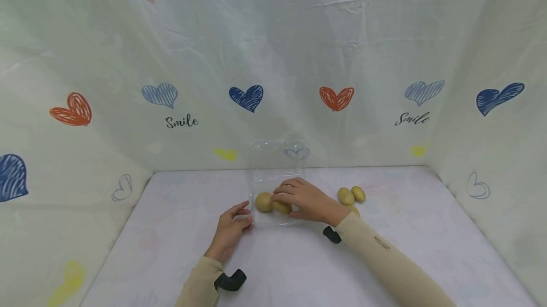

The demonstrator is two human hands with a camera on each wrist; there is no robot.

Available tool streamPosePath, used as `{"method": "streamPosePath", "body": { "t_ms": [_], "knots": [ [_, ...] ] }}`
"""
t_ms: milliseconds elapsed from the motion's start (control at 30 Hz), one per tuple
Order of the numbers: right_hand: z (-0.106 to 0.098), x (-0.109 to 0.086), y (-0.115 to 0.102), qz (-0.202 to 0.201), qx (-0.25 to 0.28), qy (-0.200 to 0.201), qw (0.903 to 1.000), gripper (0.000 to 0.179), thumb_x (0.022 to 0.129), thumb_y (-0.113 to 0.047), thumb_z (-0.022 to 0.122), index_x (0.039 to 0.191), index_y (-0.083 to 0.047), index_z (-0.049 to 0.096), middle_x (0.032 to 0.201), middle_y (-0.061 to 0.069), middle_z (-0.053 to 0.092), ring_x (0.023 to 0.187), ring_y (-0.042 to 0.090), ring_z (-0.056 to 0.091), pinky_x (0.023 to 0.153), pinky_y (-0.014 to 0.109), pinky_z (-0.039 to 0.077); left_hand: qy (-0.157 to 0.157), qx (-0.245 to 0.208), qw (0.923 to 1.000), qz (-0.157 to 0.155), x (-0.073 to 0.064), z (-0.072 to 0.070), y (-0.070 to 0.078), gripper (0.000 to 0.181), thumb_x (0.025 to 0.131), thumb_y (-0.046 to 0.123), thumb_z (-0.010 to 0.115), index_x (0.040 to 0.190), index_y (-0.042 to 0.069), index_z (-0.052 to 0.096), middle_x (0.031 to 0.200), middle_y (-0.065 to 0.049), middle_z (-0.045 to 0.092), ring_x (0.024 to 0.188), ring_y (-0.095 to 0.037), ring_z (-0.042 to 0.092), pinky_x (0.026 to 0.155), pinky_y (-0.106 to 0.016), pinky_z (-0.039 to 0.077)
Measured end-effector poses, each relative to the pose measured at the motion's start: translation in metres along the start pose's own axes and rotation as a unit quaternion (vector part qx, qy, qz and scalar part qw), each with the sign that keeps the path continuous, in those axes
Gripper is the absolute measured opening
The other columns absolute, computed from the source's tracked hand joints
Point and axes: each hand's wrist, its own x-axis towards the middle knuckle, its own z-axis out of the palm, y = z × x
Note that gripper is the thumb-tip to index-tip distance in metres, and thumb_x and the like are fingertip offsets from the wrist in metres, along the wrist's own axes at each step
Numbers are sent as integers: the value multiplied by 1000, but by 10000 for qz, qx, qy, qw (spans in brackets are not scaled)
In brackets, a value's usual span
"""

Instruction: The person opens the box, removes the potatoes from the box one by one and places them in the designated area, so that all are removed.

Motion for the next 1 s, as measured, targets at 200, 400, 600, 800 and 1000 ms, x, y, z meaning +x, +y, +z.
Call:
{"method": "streamPosePath", "body": {
  "t_ms": [200, 400, 600, 800, 1000],
  "knots": [
    [-7, -16, -2, 219, 80, 240, 9994, 66, 78, -20, 97, 136, -14, 66, 133, 0, 68, 128, 23, 59, 115, 41, 47, 15, -37, 10000, 12, 1, 0, -1, 55, 94, -18, 62, 147, -15, 49, 123, -26, 57, 80, -11, 62, 73, -23, 61],
    [-10, -31, -5, 400, 29, 479, 9980, 67, 77, -19, 97, 136, -14, 66, 132, 0, 67, 129, 24, 58, 113, 42, 49, 53, -23, 10000, -25, 2, 0, -2, 55, 94, -19, 62, 147, -14, 50, 122, -24, 57, 79, -11, 62, 74, -23, 61],
    [-11, -51, -7, 680, -19, 825, 9943, 70, 73, -21, 100, 134, -14, 67, 130, 0, 68, 125, 25, 59, 107, 45, 52, 24, -55, 10000, -44, 2, -1, -3, 55, 95, -17, 62, 149, -14, 49, 123, -24, 57, 79, -12, 62, 74, -23, 61],
    [-11, -76, -6, 1097, -92, 991, 9890, 73, 68, -18, 102, 133, -15, 69, 130, -1, 69, 122, 25, 61, 104, 46, 52, -12, -138, 9999, -47, 1, -1, -2, 55, 96, -18, 61, 149, -15, 48, 122, -23, 56, 79, -12, 63, 74, -23, 61],
    [-13, -99, -4, 1416, -140, 1046, 9843, 75, 64, -16, 103, 132, -15, 70, 130, 0, 69, 120, 27, 61, 99, 46, 53, -51, -172, 9998, -55, 2, -1, -4, 54, 96, -19, 60, 149, -14, 48, 121, -22, 55, 79, -12, 63, 75, -22, 61]
  ]
}}
